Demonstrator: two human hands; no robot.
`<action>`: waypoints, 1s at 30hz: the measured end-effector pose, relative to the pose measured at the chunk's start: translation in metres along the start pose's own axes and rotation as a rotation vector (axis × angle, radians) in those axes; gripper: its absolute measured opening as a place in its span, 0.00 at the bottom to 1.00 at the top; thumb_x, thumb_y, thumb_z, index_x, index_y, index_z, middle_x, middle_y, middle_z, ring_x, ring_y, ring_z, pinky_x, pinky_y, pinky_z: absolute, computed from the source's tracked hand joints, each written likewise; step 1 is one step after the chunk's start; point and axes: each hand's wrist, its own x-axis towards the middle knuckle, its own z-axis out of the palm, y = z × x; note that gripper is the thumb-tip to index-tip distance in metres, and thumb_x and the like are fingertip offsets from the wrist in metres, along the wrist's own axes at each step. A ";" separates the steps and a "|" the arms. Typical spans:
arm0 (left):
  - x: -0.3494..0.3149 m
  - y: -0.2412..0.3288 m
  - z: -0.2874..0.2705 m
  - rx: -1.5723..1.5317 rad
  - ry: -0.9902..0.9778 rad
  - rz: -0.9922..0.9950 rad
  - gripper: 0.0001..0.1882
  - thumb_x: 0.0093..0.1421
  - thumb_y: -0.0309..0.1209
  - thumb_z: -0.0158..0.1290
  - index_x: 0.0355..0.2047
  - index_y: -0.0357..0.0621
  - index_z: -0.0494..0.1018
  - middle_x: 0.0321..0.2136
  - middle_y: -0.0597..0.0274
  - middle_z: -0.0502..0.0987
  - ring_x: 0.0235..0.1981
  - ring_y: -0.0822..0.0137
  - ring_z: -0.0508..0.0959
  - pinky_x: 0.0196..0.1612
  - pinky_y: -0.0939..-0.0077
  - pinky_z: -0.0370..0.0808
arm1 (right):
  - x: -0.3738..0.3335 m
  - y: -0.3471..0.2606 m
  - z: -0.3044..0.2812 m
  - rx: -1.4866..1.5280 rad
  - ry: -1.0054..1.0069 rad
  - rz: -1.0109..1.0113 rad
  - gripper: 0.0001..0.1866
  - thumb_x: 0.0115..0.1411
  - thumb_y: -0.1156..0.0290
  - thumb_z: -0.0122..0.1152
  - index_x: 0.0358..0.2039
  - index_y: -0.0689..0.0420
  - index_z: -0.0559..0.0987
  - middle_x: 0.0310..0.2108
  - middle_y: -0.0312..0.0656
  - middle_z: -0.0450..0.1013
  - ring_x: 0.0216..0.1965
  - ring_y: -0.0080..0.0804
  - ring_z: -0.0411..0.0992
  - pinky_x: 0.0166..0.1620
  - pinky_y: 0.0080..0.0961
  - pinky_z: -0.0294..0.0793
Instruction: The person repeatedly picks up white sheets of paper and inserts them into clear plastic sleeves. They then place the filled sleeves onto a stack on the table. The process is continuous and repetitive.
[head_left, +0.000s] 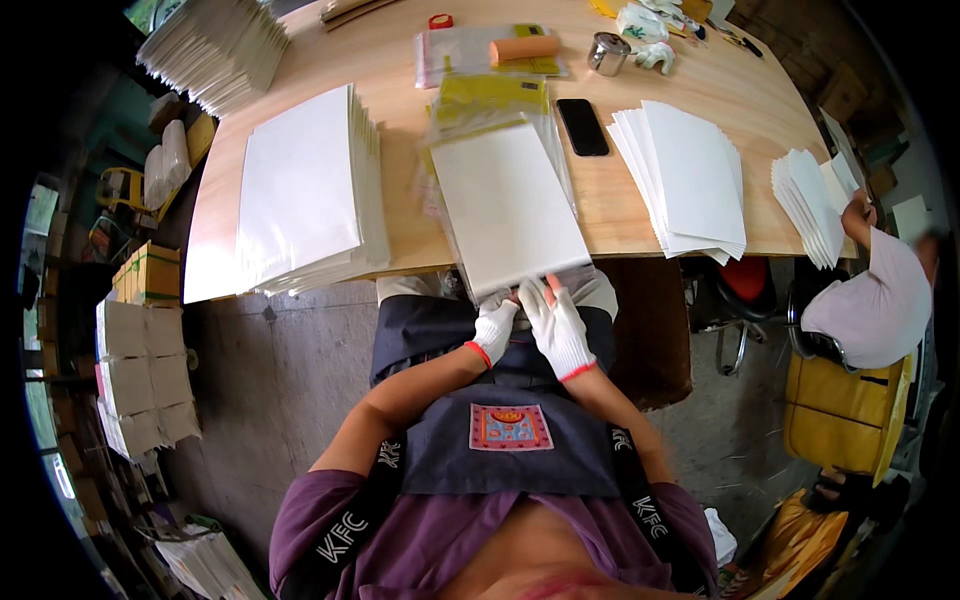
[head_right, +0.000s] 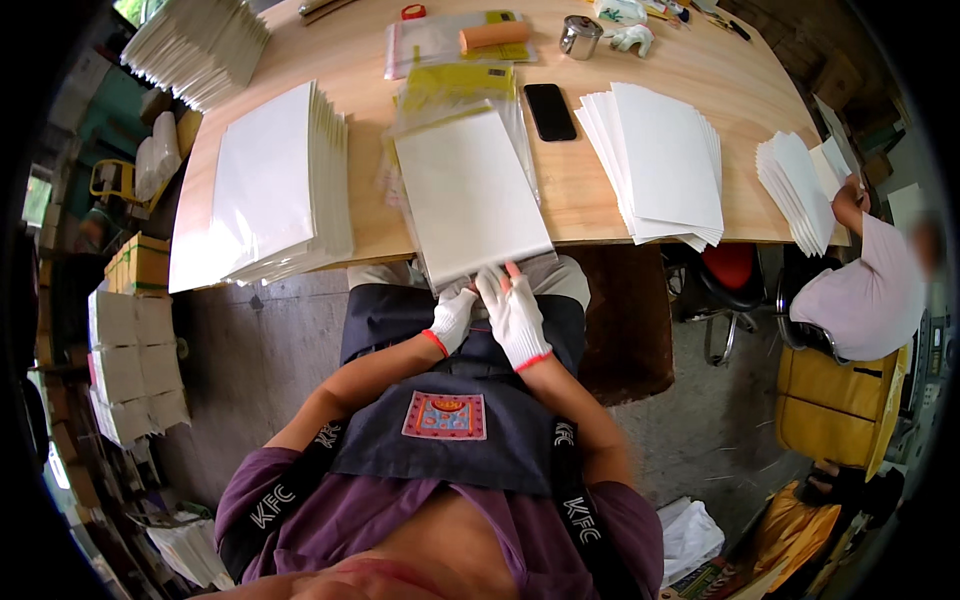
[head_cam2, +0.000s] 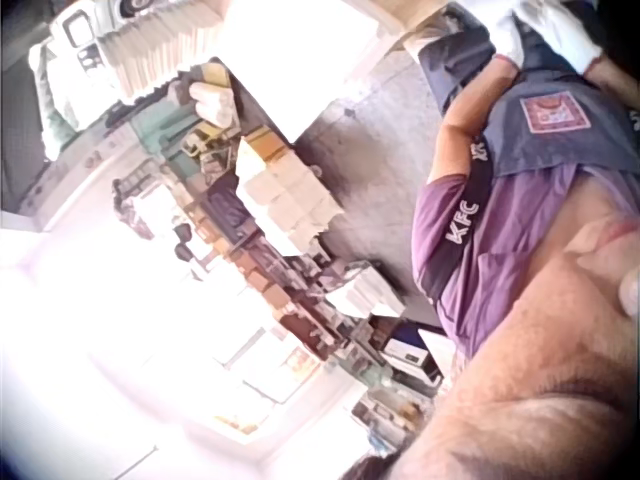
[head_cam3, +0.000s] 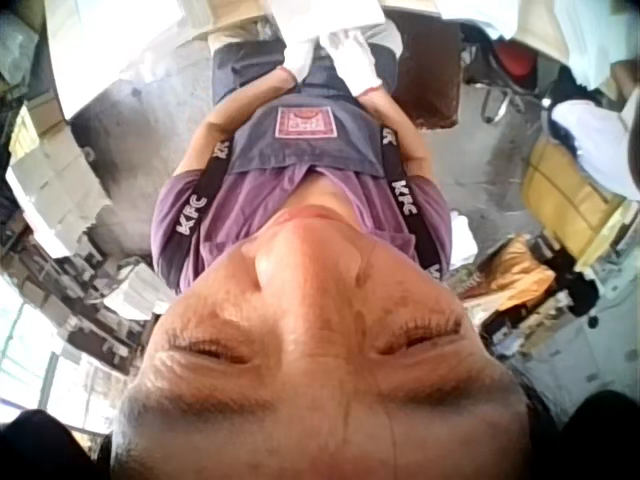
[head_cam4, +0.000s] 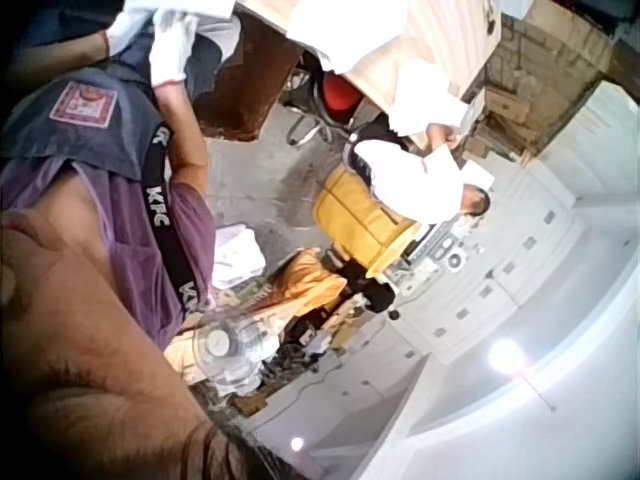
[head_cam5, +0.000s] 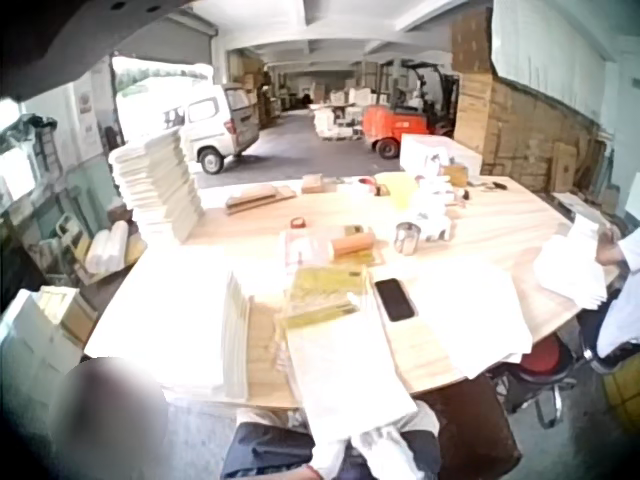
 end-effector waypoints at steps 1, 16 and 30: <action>0.002 0.006 -0.002 0.059 0.049 -0.039 0.10 0.63 0.26 0.45 0.42 0.42 0.73 0.36 0.63 0.77 0.36 0.69 0.78 0.34 0.75 0.77 | 0.010 0.011 0.002 -0.054 0.010 -0.050 0.26 0.69 0.63 0.47 0.63 0.62 0.58 0.58 0.55 0.62 0.56 0.45 0.67 0.60 0.44 0.69; -0.034 0.110 -0.064 0.056 0.036 -0.139 0.14 0.66 0.32 0.45 0.46 0.35 0.73 0.35 0.57 0.80 0.30 0.66 0.81 0.32 0.76 0.79 | 0.046 0.036 0.070 -2.456 -0.707 -0.542 0.10 0.60 0.62 0.55 0.40 0.49 0.71 0.27 0.42 0.78 0.29 0.43 0.78 0.29 0.39 0.75; -0.046 0.116 -0.068 0.223 0.047 0.014 0.14 0.67 0.36 0.48 0.43 0.37 0.73 0.40 0.57 0.80 0.35 0.67 0.81 0.39 0.76 0.78 | 0.014 -0.183 -0.036 -0.022 -0.204 -0.105 0.12 0.66 0.65 0.46 0.30 0.55 0.74 0.23 0.36 0.69 0.22 0.24 0.70 0.25 0.17 0.70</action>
